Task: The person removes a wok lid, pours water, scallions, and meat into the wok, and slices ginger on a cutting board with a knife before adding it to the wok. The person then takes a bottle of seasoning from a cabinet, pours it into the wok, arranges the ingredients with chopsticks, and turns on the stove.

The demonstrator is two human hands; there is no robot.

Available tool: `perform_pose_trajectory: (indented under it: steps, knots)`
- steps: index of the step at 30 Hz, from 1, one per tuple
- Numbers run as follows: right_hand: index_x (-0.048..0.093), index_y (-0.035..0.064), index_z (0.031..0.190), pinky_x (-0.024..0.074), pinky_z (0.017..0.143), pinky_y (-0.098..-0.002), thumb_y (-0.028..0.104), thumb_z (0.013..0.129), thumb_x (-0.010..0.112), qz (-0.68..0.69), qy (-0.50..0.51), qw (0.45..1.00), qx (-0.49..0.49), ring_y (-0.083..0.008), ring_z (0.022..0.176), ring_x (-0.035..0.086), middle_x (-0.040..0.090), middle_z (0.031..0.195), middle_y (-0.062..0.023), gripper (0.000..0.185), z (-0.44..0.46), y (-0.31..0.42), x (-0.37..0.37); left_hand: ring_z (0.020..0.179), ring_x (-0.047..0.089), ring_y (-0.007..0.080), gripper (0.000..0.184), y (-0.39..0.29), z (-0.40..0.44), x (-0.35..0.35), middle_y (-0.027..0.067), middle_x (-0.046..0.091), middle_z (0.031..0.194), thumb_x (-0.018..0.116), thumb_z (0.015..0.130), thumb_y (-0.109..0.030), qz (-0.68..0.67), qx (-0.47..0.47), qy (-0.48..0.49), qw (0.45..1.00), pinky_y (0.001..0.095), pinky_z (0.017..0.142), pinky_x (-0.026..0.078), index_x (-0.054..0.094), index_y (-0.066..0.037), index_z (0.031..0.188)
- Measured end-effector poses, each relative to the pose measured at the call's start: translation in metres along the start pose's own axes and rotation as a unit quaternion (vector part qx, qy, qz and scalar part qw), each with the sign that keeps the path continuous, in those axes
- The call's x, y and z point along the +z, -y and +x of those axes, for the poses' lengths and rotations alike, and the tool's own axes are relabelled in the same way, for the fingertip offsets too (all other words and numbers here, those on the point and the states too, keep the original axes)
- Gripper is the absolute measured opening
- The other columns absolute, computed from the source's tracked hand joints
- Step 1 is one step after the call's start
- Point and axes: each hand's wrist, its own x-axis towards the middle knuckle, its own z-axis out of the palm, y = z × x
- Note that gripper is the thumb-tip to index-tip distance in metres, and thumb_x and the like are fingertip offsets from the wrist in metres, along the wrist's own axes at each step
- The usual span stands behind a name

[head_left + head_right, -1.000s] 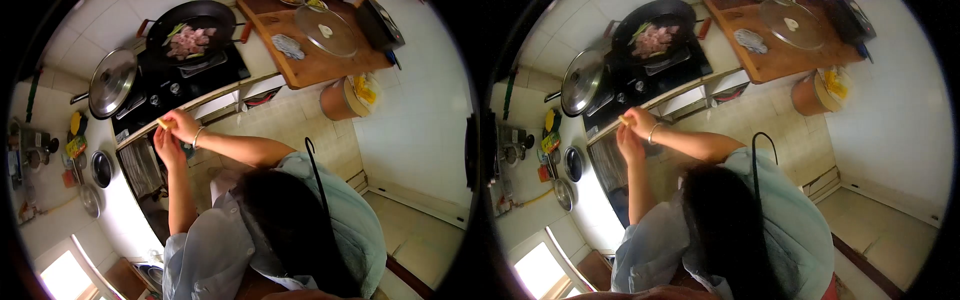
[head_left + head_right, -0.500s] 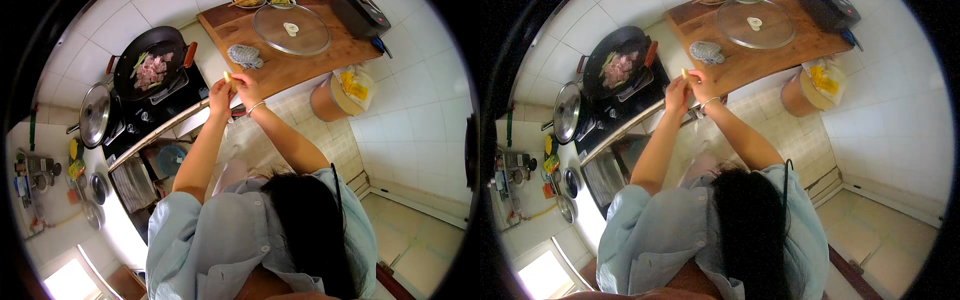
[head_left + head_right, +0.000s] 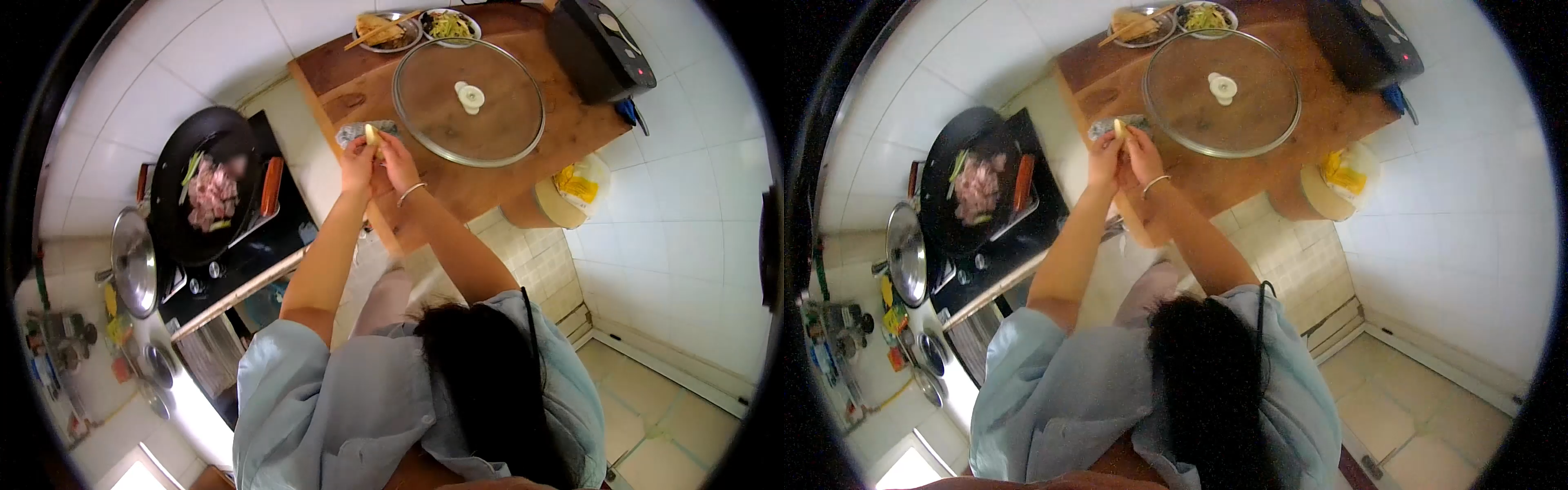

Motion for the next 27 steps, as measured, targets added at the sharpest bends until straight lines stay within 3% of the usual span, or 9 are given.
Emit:
perform_pose_trajectory:
  steps: [2, 7, 10, 12, 16, 21, 24, 27]
  knots:
    - [0.05, 0.0009, 0.125, 0.0403, 0.093, -0.0288, 0.02, 0.094, 0.048, -0.012, 0.0, 0.999, -0.039, -0.0184, 0.108, 0.052, 0.056, 0.118, -0.0112, 0.036, 0.026, -0.011, 0.002, 0.065, 0.056, 0.0112, 0.023, -0.008, 0.025, 0.004, 0.0064, 0.06, 0.086, 0.059, 0.087, -0.007, 0.024, 0.025, -0.003, 0.999, 0.0226, 0.056, 0.047, 0.054, 0.001, 0.108]
    - [0.051, -0.0003, 0.125, 0.0383, 0.097, -0.0294, 0.014, 0.092, 0.047, -0.001, -0.079, 0.997, -0.024, -0.0195, 0.113, 0.051, 0.056, 0.122, -0.0122, 0.035, 0.038, 0.009, -0.003, 0.073, 0.055, 0.011, 0.024, -0.016, 0.064, 0.008, 0.0048, 0.06, 0.09, 0.059, 0.086, -0.008, 0.056, 0.001, -0.021, 0.998, 0.0234, 0.06, 0.046, 0.055, -0.001, 0.109]
    - [0.051, -0.0003, 0.124, 0.0364, 0.099, -0.0292, 0.009, 0.091, 0.046, -0.025, -0.063, 0.997, -0.025, -0.0191, 0.115, 0.05, 0.056, 0.123, -0.012, 0.035, 0.04, 0.003, -0.008, 0.076, 0.057, 0.0115, 0.024, -0.002, 0.095, -0.003, 0.0044, 0.06, 0.09, 0.058, 0.087, -0.009, 0.092, 0.058, -0.013, 0.994, 0.024, 0.062, 0.047, 0.055, -0.001, 0.11]
    - [0.051, 0.0064, 0.128, 0.0355, 0.097, -0.028, 0.014, 0.094, 0.045, -0.059, -0.03, 0.995, -0.068, -0.0131, 0.115, 0.046, 0.052, 0.127, -0.0036, 0.035, 0.045, -0.006, -0.013, 0.081, 0.059, 0.0137, 0.026, -0.005, 0.105, 0.001, 0.0054, 0.061, 0.094, 0.057, 0.088, -0.008, 0.048, 0.045, -0.009, 0.998, 0.0253, 0.066, 0.05, 0.054, 0.0, 0.112]
    - [0.05, 0.0031, 0.128, 0.033, 0.1, -0.0265, 0.013, 0.094, 0.045, -0.039, -0.032, 0.997, -0.051, -0.0136, 0.117, 0.045, 0.053, 0.126, -0.0055, 0.035, 0.043, 0.025, -0.009, 0.087, 0.061, 0.0169, 0.027, -0.017, 0.118, 0.005, 0.0077, 0.06, 0.101, 0.054, 0.089, -0.006, 0.03, 0.026, 0.013, 0.999, 0.0276, 0.07, 0.052, 0.052, 0.0, 0.115]
    - [0.048, -0.0007, 0.129, 0.0314, 0.102, -0.0267, 0.015, 0.095, 0.045, 0.028, 0.031, 0.999, -0.007, -0.0143, 0.118, 0.045, 0.051, 0.128, -0.0094, 0.037, 0.047, 0.018, -0.01, 0.084, 0.057, 0.0137, 0.024, -0.035, 0.071, 0.012, 0.0052, 0.059, 0.096, 0.053, 0.089, -0.005, 0.039, 0.006, 0.016, 0.999, 0.0245, 0.067, 0.048, 0.053, -0.001, 0.113]
    - [0.044, -0.0024, 0.131, 0.0319, 0.103, -0.0289, 0.017, 0.095, 0.046, -0.023, 0.035, 0.998, -0.045, -0.0162, 0.121, 0.044, 0.05, 0.13, -0.0115, 0.041, 0.052, -0.004, -0.013, 0.078, 0.053, 0.0111, 0.022, -0.03, 0.038, 0.009, 0.0029, 0.057, 0.091, 0.054, 0.089, -0.005, 0.092, 0.002, 0.007, 0.996, 0.0225, 0.063, 0.044, 0.055, -0.002, 0.111]
    - [0.041, -0.0033, 0.132, 0.0316, 0.104, -0.0312, 0.02, 0.093, 0.049, -0.033, 0.071, 0.996, 0.039, -0.0195, 0.124, 0.042, 0.047, 0.133, -0.0143, 0.046, 0.027, 0.033, -0.012, 0.075, 0.051, 0.0096, 0.018, -0.011, 0.007, -0.003, 0.0016, 0.056, 0.085, 0.057, 0.086, -0.006, 0.197, 0.006, 0.033, 0.98, 0.0228, 0.063, 0.042, 0.059, -0.003, 0.105]
